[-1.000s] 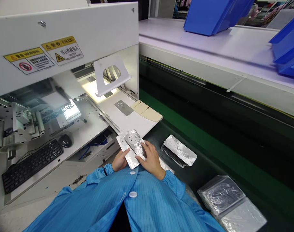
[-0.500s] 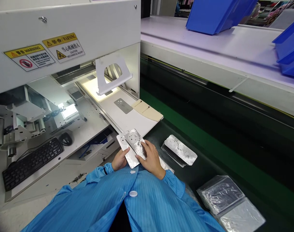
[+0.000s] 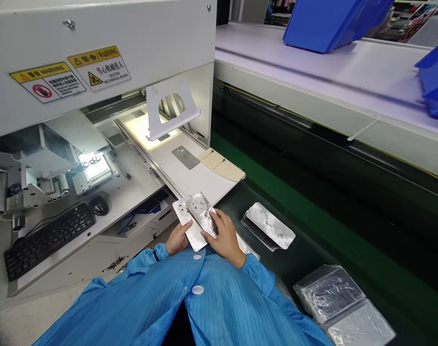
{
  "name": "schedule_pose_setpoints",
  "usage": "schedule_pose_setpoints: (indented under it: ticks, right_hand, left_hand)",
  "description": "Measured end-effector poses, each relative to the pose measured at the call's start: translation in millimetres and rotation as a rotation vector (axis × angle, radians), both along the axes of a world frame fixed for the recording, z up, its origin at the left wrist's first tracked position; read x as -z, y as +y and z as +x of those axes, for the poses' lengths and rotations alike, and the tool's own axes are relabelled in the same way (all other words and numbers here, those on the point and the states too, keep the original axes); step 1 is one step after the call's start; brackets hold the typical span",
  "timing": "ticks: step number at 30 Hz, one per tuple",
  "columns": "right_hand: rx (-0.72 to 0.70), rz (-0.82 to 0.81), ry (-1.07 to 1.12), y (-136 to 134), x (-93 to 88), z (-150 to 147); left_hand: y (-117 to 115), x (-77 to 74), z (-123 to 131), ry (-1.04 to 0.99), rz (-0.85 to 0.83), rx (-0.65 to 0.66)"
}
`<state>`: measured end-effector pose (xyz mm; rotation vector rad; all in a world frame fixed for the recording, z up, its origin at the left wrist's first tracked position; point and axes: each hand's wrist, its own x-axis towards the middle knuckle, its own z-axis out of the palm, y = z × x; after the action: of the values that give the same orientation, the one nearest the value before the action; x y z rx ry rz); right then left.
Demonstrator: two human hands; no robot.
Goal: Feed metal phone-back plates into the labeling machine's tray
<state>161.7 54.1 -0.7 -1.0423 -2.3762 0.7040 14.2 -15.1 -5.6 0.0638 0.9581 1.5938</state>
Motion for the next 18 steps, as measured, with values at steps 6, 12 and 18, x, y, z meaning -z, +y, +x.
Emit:
schedule_pose_setpoints:
  ticks: [6,12,18]
  right_hand:
    - [0.047,0.037,-0.015,17.2,-1.4,-2.3]
    - [0.111,0.052,-0.174,56.8,-6.3,-13.1]
    - [0.129,0.036,-0.385,96.1,-14.3,-42.6]
  left_hand:
    - [-2.8,0.6,-4.2,0.007,0.014,0.018]
    - [-6.3,-2.7,-9.2,0.009,0.056,0.055]
    - [-9.6,2.3,-16.3,0.032,0.048,0.048]
